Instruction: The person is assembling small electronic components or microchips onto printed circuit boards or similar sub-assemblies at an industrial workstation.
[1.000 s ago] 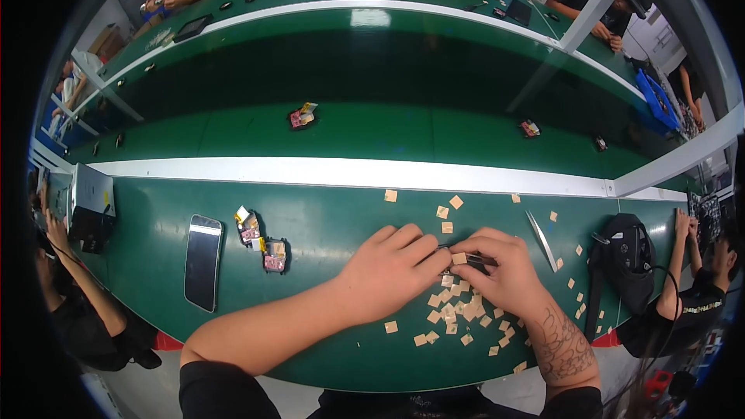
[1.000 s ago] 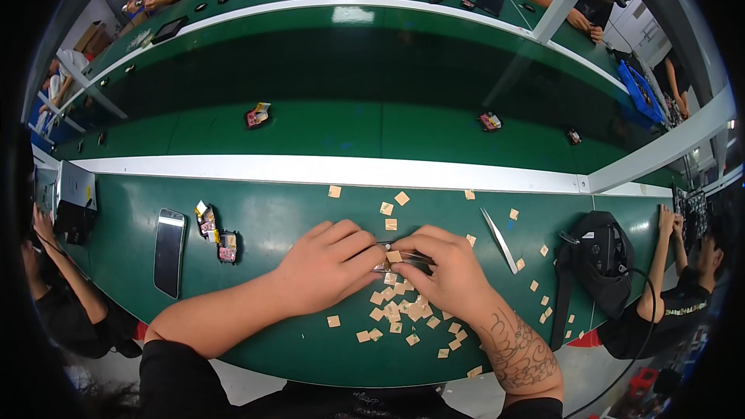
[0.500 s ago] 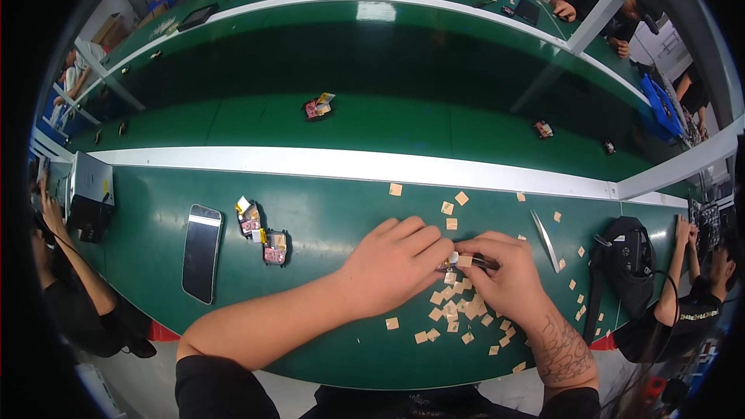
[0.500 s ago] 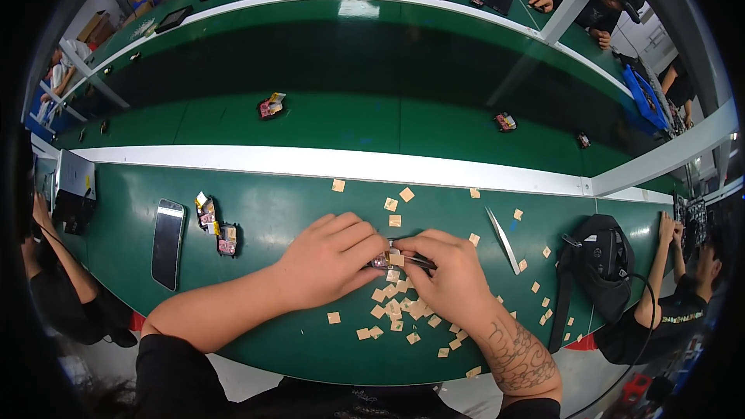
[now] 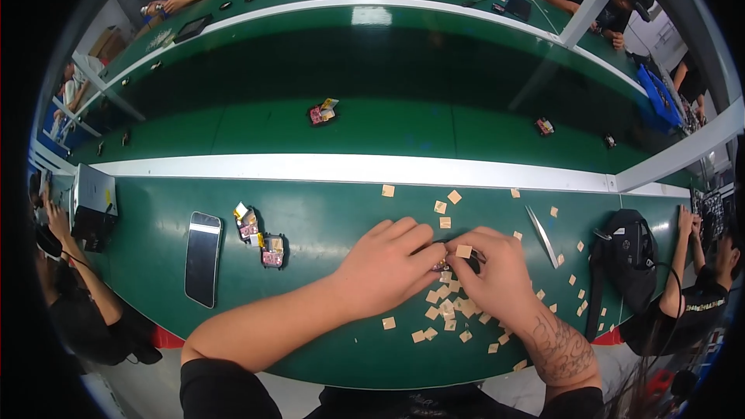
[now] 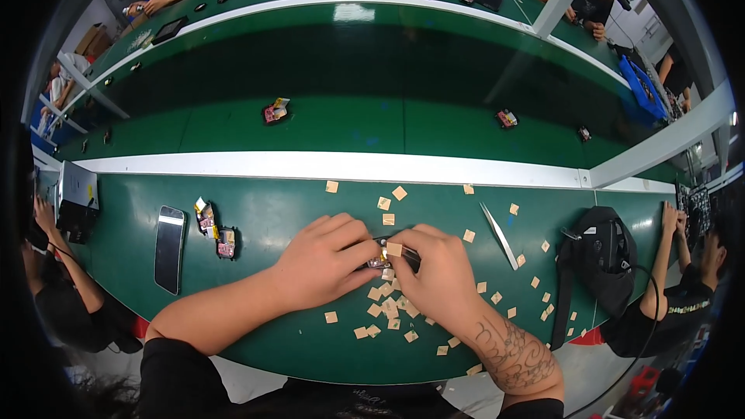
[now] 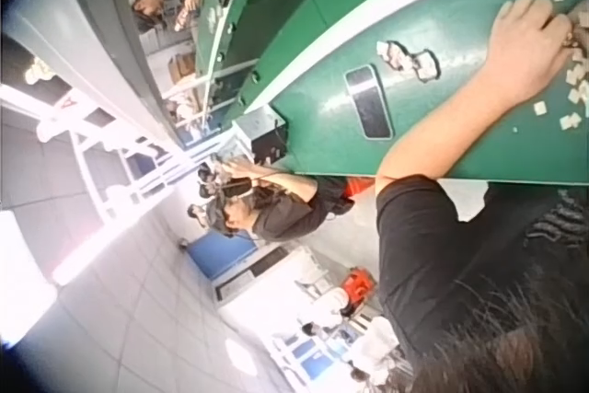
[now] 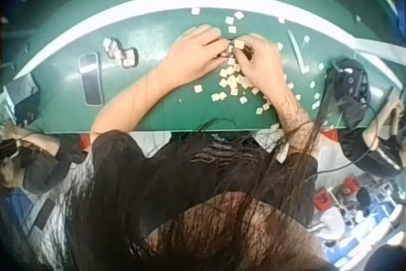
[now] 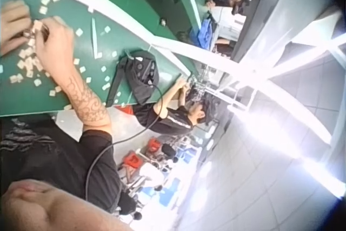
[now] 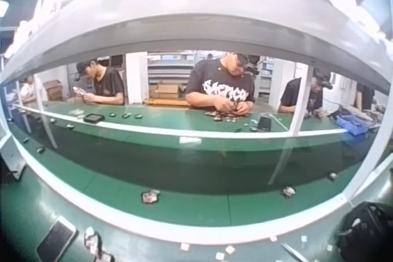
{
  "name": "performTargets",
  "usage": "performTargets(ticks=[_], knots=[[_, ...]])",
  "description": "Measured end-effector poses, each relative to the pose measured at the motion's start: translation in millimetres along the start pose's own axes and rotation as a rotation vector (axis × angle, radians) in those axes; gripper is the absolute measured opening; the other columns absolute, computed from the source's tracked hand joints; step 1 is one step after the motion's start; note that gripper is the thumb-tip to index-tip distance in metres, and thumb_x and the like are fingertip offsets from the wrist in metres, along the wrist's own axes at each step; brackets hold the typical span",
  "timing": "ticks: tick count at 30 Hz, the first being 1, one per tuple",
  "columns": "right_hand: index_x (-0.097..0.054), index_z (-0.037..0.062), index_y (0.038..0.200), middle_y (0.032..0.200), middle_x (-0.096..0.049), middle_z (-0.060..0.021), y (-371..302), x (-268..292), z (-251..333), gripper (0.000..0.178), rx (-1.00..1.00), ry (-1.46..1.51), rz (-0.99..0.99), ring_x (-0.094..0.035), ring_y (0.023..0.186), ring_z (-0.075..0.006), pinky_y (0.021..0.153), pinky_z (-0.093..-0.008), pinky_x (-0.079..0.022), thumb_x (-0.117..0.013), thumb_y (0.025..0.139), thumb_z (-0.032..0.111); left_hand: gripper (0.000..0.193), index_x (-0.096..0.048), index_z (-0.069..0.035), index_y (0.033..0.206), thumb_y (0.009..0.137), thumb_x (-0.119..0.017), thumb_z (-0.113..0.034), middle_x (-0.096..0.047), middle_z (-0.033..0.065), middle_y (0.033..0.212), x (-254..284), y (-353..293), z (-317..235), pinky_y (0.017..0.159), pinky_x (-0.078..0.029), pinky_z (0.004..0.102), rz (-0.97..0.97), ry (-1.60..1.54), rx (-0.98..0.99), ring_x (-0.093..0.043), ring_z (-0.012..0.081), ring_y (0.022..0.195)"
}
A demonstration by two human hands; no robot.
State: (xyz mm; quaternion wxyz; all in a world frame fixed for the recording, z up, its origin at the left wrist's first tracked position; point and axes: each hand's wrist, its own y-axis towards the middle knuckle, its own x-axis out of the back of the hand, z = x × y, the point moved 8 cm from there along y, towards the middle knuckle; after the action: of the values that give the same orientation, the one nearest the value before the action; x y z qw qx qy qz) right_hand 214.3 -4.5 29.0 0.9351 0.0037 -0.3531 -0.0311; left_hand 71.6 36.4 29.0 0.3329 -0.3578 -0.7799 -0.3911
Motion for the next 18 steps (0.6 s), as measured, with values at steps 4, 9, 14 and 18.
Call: performTargets(ticks=[4, 9, 14, 18], knots=[[-0.078, -0.0002, 0.101, 0.087, -0.073, -0.0146, 0.0, -1.6, -6.0, 0.013, -0.025, 0.044, 0.004, -0.074, 0.075, -0.0316, 0.069, -0.0383, -0.058, -0.076, 0.089, 0.002, 0.025, -0.071, -0.014, 0.102, 0.085, -0.086, -0.023, -0.061, 0.0026, 0.102, -3.8, -0.7, 0.5, 0.080, -0.052, 0.0405, 0.043, 0.014, 0.019, -0.063, 0.0249, 0.096], [-0.076, 0.0000, 0.104, 0.087, -0.072, -0.0132, -1.6, 4.6, -21.3, 0.015, -0.054, 0.139, 0.016, -0.073, 0.076, -0.0297, 0.069, -0.0354, -0.057, -0.077, 0.089, 0.003, 0.028, -0.076, -0.017, 0.111, 0.086, -0.086, -0.024, -0.061, 0.0022, 0.105, -6.1, -1.9, -3.3, 0.080, -0.052, 0.0417, 0.070, 0.052, 0.020, -0.062, 0.0246, 0.099], [-0.076, 0.0016, 0.112, 0.089, -0.070, -0.0093, 1.0, 12.9, -25.0, 0.021, -0.033, 0.122, 0.034, -0.068, 0.074, -0.0154, 0.066, -0.0299, -0.051, -0.077, 0.091, 0.002, 0.029, -0.078, -0.017, 0.114, 0.087, -0.086, -0.023, -0.063, 0.0020, 0.109, -8.2, 1.3, -10.0, 0.082, -0.052, 0.0413, 0.140, 0.166, 0.016, -0.063, 0.0245, 0.102], [-0.076, 0.0021, 0.110, 0.091, -0.071, -0.0118, -0.3, 8.3, -19.2, 0.020, -0.050, 0.074, 0.070, -0.071, 0.077, -0.0223, 0.069, -0.0328, -0.055, -0.077, 0.091, 0.005, 0.028, -0.079, -0.015, 0.113, 0.086, -0.086, -0.021, -0.066, 0.0026, 0.113, -8.6, 0.5, -8.4, 0.083, -0.053, 0.0414, 0.130, 0.153, 0.019, -0.064, 0.0244, 0.102]])
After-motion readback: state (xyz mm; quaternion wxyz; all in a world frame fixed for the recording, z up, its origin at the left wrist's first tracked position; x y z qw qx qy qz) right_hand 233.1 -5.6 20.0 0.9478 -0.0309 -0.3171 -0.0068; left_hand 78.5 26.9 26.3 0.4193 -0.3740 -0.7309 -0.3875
